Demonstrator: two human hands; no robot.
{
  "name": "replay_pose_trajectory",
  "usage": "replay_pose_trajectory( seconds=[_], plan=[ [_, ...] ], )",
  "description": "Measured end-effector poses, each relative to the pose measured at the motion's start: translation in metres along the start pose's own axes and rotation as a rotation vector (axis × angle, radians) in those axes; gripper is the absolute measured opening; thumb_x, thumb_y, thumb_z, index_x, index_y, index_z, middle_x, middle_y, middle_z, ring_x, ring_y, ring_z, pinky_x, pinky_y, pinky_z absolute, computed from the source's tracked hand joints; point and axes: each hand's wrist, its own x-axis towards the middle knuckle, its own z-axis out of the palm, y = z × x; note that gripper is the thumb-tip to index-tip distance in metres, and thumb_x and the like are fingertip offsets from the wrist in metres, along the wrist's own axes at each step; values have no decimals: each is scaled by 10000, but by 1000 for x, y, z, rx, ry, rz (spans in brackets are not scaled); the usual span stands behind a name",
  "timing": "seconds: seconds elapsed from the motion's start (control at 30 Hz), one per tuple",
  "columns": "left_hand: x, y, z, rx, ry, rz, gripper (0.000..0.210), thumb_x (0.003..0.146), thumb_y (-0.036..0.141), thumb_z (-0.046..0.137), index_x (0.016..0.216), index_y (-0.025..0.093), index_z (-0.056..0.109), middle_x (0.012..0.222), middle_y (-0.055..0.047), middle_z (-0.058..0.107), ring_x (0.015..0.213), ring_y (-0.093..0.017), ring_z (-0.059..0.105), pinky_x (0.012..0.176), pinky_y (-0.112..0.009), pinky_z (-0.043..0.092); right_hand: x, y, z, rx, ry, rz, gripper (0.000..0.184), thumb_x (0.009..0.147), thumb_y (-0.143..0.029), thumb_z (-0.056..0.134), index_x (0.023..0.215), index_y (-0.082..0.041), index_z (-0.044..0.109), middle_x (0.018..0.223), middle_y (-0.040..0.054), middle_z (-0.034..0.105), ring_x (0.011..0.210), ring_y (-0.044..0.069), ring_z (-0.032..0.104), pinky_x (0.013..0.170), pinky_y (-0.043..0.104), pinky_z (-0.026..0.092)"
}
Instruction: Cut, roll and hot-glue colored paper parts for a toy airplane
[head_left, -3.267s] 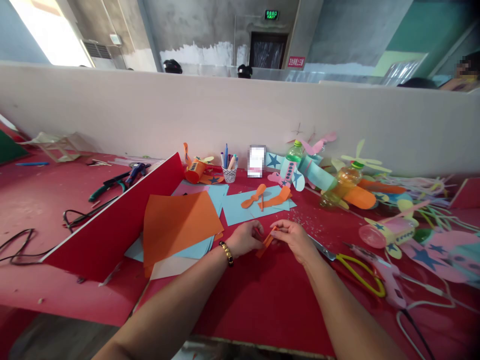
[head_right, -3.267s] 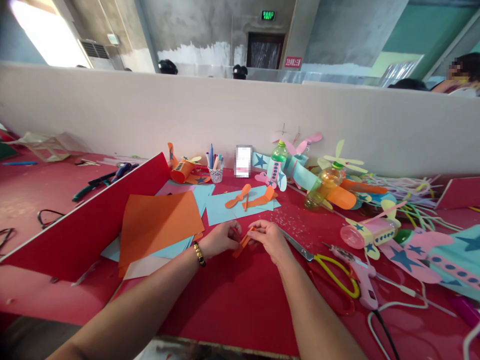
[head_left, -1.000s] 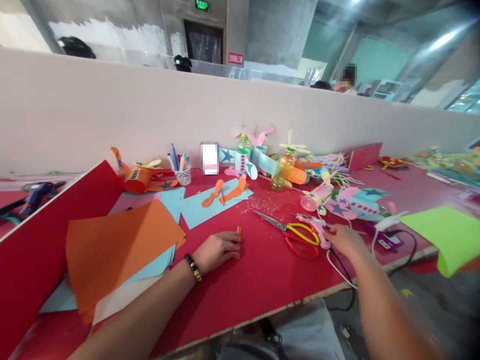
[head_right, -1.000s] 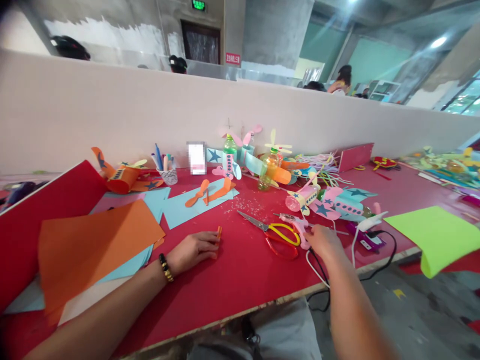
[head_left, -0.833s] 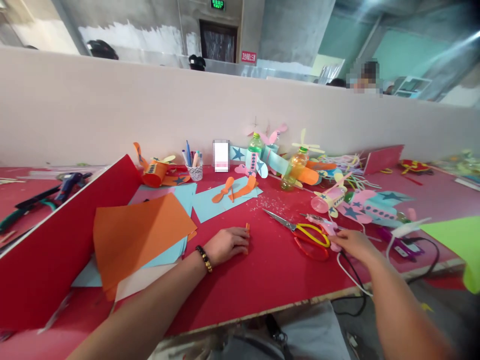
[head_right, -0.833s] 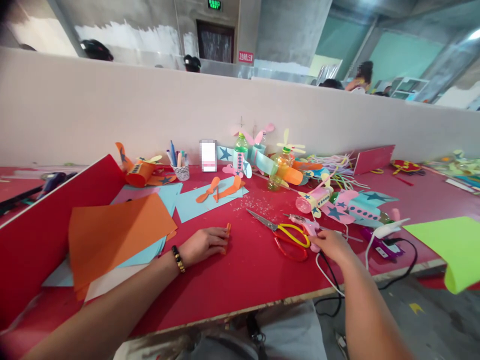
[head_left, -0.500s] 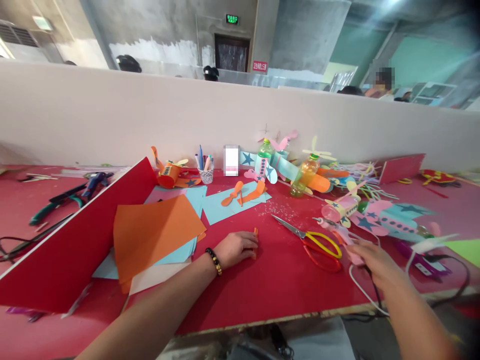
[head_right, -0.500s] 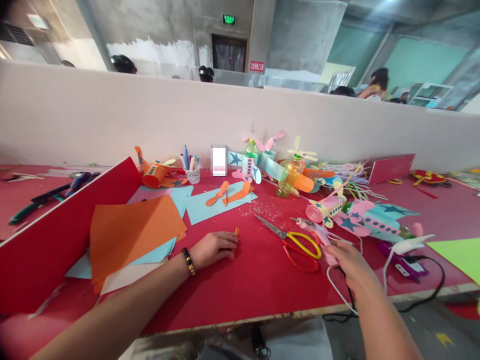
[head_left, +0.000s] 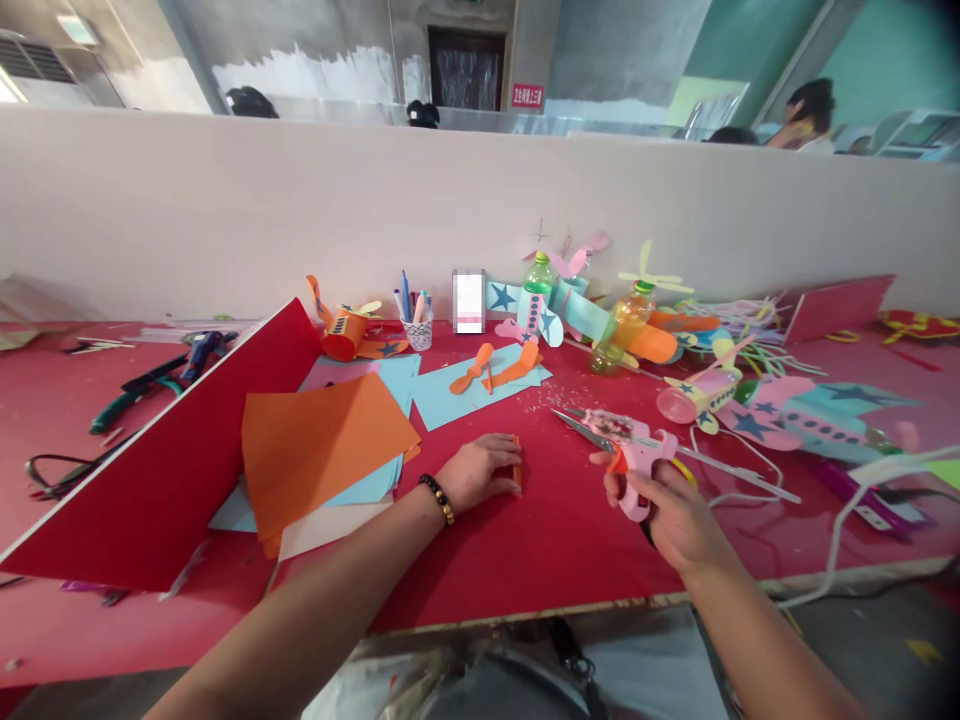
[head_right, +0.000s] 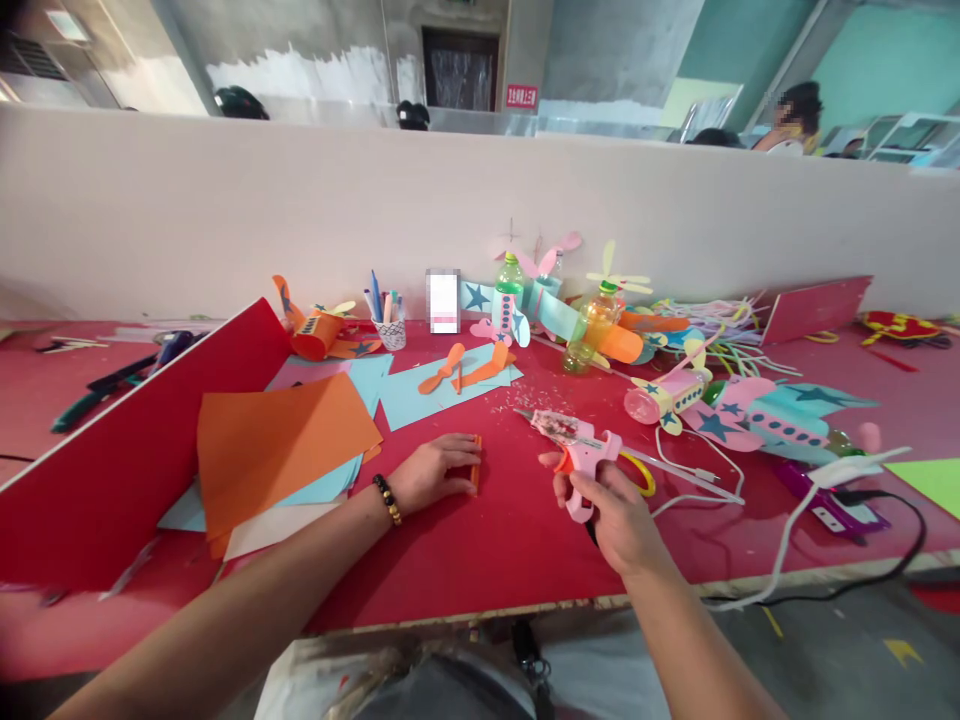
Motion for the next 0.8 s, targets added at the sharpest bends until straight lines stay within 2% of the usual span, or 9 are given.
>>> replay_pose_trajectory(
  seconds=[0.13,0.27,0.4,0.53,0.6,0.8],
  plan=[
    [-1,-1,2,14,0,-65,436,752,470,605,1106,215,623,1264,-73,539,1196,-218,461,1011,-329,374,4,4,0,-317,-9,22,230,806,-364,570,927,-176,623,682,5,570,642,129,504,579,238,398],
    [-1,1,1,38,4,-110,408,743,481,610,1077,249,643,1283,-56,499,1130,-216,506,967,-309,413,8,8,6,-516,-20,99,330,799,-423,555,1026,-185,578,785,19,604,651,144,536,535,236,420],
    [-1,1,0,42,11,-117,455,728,485,625,1115,246,615,1210,-60,543,1091,-214,522,947,-319,426,16,13,14,-609,-97,28,427,819,-428,520,1179,-199,507,1011,74,644,903,225,598,737,320,485],
    [-2,-1,2,57,39,-118,513,704,502,642,1131,222,594,1203,-75,559,1107,-223,510,967,-339,409,28,18,20,-726,-130,-113,442,834,-387,509,1244,-226,472,1203,73,582,1119,254,524,946,390,403],
    [-2,-2,2,61,41,-116,514,703,509,639,1125,219,594,1201,-77,563,1104,-223,512,963,-340,411,33,20,22,-784,-129,-154,446,826,-354,521,1251,-229,472,1236,73,565,1139,260,511,967,399,383],
    [-2,-1,2,63,48,-113,514,705,520,632,1116,215,590,1188,-74,573,1094,-215,519,954,-330,414,41,20,24,-875,-137,-149,482,829,-305,509,1297,-219,431,1236,95,567,1125,271,524,947,419,393]
  ],
)
